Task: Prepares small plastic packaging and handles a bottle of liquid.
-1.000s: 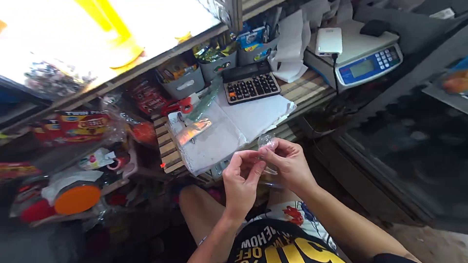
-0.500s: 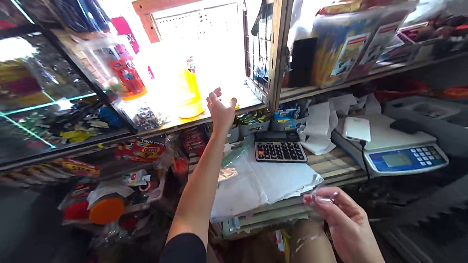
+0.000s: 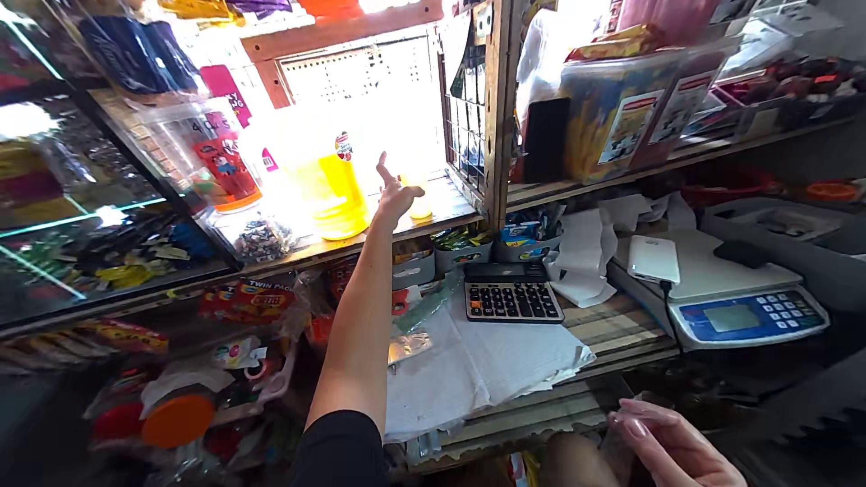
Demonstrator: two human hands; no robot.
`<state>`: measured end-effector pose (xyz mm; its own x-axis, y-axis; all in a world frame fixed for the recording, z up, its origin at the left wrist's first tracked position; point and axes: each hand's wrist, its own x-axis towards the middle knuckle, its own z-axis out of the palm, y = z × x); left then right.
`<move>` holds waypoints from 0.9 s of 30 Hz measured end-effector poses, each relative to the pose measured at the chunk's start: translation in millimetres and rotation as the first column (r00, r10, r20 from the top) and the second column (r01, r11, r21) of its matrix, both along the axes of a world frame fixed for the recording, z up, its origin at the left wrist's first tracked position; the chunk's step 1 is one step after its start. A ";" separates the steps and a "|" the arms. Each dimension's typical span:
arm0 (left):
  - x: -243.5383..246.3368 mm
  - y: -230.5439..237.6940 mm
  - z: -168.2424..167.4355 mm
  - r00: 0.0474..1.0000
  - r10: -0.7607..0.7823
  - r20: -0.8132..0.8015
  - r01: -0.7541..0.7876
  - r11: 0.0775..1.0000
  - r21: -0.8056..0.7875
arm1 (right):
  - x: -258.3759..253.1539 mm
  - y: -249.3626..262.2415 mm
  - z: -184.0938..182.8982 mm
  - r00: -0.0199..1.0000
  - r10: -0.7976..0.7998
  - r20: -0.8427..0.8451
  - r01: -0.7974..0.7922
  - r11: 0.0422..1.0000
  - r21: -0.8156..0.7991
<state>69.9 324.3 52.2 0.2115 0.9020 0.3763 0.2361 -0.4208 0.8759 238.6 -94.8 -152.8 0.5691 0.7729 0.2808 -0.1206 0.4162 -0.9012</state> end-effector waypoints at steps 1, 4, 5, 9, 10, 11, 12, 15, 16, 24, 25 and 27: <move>1.0 -0.6 -1.0 1.000 -0.018 -0.004 0.018 0.999 -0.028 | 0.1 -0.9 -0.9 1.000 -0.002 -0.005 0.002 1.000 -0.002; 14.0 -7.1 -6.4 0.984 0.158 -0.086 -0.156 0.987 0.030 | -1.8 0.9 -5.0 1.000 0.004 -0.002 -0.004 1.000 0.024; 17.9 -8.9 -8.7 0.970 0.227 -0.091 -0.221 0.973 0.065 | -2.6 1.0 -6.4 1.000 0.003 0.006 -0.003 0.999 0.035; 18.7 -3.4 -13.6 0.974 0.217 -0.064 -0.210 0.973 0.098 | -2.7 -2.6 -7.3 0.999 -0.024 0.049 0.022 0.999 0.048; 16.9 -0.9 -14.2 0.982 0.179 -0.061 -0.173 0.980 0.094 | -2.1 -3.4 -6.0 0.998 -0.030 0.055 0.027 0.999 0.038; 15.8 1.8 -14.5 0.987 0.147 -0.067 -0.141 0.986 0.089 | -1.2 -3.4 -4.8 0.998 -0.031 0.063 0.029 0.999 0.028; 15.4 3.7 -14.4 0.988 0.130 -0.087 -0.123 0.989 0.085 | -0.2 -2.3 -3.3 0.997 -0.027 0.073 0.026 0.999 0.021; 16.2 3.6 -9.7 0.971 0.156 -0.179 -0.143 0.986 0.086 | 0.2 6.6 6.6 0.991 0.007 0.133 -0.014 0.999 0.052; 15.4 1.2 -7.9 0.971 0.159 -0.176 -0.146 0.986 0.084 | -0.4 10.3 12.4 0.987 0.013 0.160 -0.025 0.997 0.071; -25.8 -115.0 -27.9 0.998 0.015 -0.062 0.012 0.913 0.407 | -3.3 40.4 71.4 0.908 -0.121 0.401 0.046 0.980 0.193; -31.1 -137.3 -36.9 0.997 0.018 -0.072 0.017 0.889 0.457 | -4.9 43.8 78.2 0.893 -0.139 0.428 0.053 0.977 0.208; -41.2 -178.8 -57.6 0.995 0.026 -0.094 0.031 0.829 0.558 | -8.9 48.4 87.0 0.852 -0.192 0.486 0.092 0.971 0.223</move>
